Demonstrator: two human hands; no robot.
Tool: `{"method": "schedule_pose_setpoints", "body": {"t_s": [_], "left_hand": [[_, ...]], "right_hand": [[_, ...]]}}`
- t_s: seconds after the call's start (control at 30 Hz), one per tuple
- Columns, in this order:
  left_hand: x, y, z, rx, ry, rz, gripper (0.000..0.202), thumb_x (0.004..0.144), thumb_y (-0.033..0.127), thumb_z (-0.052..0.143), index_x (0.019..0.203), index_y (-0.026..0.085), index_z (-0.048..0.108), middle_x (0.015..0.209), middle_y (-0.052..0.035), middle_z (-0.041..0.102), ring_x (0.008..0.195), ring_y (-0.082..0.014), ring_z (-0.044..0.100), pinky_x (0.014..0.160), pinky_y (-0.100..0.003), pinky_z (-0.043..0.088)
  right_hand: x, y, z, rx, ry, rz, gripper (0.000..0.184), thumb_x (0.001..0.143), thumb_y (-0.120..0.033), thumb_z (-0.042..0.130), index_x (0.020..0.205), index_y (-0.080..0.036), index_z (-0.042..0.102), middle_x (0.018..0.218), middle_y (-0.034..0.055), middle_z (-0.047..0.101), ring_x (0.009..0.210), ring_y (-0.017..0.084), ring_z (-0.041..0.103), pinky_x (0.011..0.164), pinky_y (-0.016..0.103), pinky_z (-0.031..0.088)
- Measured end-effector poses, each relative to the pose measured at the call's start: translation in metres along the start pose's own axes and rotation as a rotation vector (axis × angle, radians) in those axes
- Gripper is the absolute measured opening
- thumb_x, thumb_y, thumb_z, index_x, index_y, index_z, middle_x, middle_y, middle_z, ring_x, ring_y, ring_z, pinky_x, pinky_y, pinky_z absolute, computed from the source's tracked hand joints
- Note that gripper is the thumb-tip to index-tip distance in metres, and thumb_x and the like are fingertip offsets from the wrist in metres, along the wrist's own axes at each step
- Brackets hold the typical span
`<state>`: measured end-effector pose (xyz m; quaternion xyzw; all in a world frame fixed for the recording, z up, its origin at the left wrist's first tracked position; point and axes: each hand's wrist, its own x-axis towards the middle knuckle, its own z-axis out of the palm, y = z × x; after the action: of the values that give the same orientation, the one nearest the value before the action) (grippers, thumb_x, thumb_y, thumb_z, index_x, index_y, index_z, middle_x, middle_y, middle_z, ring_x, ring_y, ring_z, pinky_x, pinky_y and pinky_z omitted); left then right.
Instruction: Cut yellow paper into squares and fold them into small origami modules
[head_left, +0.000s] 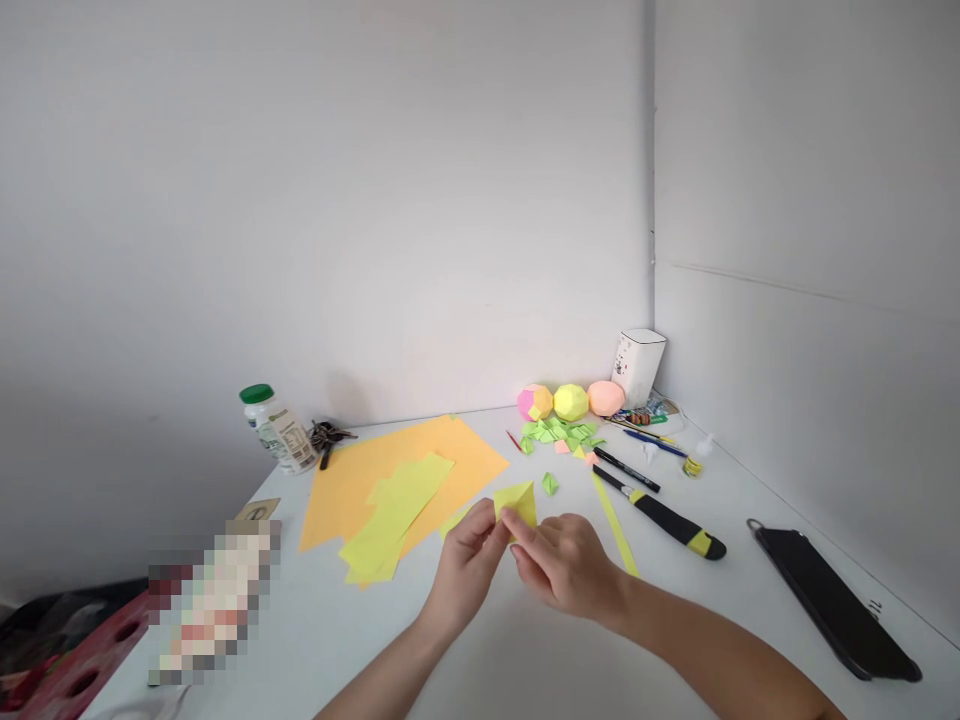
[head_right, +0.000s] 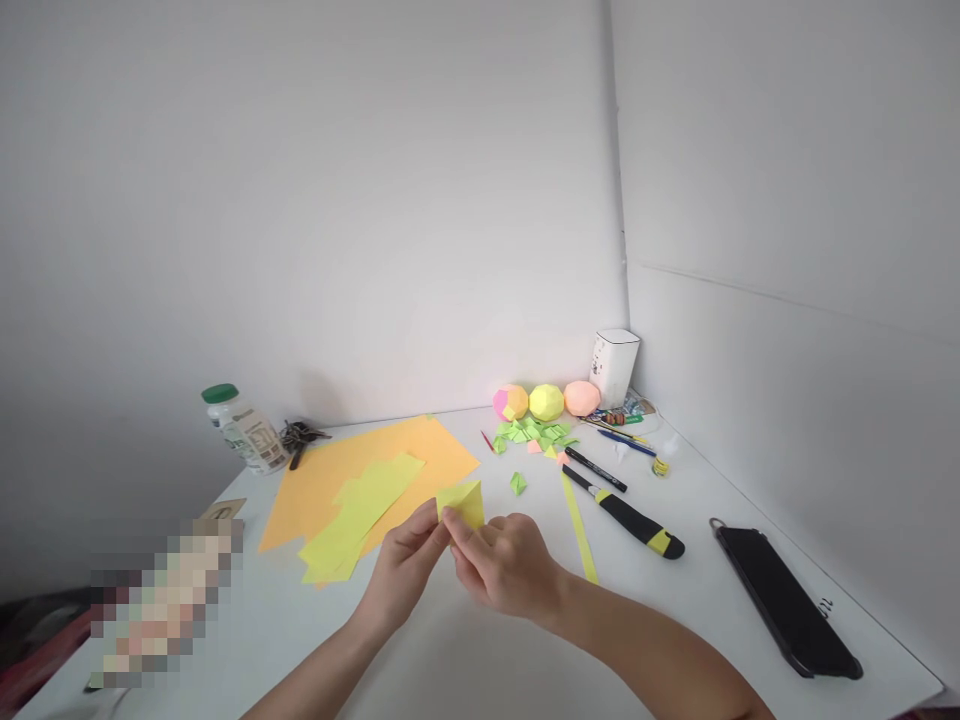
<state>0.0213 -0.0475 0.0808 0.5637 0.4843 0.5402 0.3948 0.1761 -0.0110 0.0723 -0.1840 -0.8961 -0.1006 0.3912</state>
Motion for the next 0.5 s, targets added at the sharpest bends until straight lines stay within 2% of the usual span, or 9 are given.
{"method": "schedule_pose_setpoints", "body": {"t_s": [0.07,0.17,0.37,0.5], "left_hand": [[0.0,0.0,0.002,-0.005,-0.044,-0.01,0.035,0.083,0.048,0.053,0.065,0.019,0.054,0.068,0.0002,0.048,0.066,-0.0139,0.045,0.062,-0.026,0.042],[0.0,0.0,0.002,-0.005,-0.048,-0.012,0.035,0.083,0.048,0.052,0.064,0.019,0.053,0.068,0.0001,0.048,0.067,-0.0141,0.044,0.062,-0.026,0.041],[0.001,0.0,-0.007,0.047,0.081,0.003,0.042,0.08,0.052,0.055,0.056,0.019,0.049,0.061,0.0023,0.042,0.061,-0.0129,0.041,0.057,-0.025,0.039],[0.001,0.001,-0.013,0.043,0.095,0.019,0.039,0.081,0.052,0.056,0.059,0.019,0.052,0.062,0.0018,0.045,0.063,-0.0135,0.043,0.056,-0.025,0.039]], "right_hand": [[-0.001,-0.001,0.001,0.031,-0.027,-0.01,0.059,0.087,-0.009,0.038,0.143,-0.01,0.02,0.059,-0.0047,0.059,0.044,0.011,0.048,0.043,0.025,0.03],[-0.003,-0.001,0.003,0.034,-0.038,-0.009,0.061,0.084,-0.007,0.037,0.143,-0.008,0.02,0.058,-0.0047,0.059,0.043,0.011,0.047,0.043,0.025,0.029],[-0.001,0.005,0.002,-0.046,0.014,0.031,0.056,0.086,-0.008,0.039,0.141,-0.01,0.026,0.05,-0.0076,0.051,0.041,0.01,0.043,0.043,0.026,0.026],[0.002,0.009,-0.001,-0.071,0.052,0.086,0.051,0.087,-0.008,0.04,0.138,-0.011,0.032,0.051,-0.0075,0.051,0.041,0.009,0.043,0.043,0.026,0.025]]}}
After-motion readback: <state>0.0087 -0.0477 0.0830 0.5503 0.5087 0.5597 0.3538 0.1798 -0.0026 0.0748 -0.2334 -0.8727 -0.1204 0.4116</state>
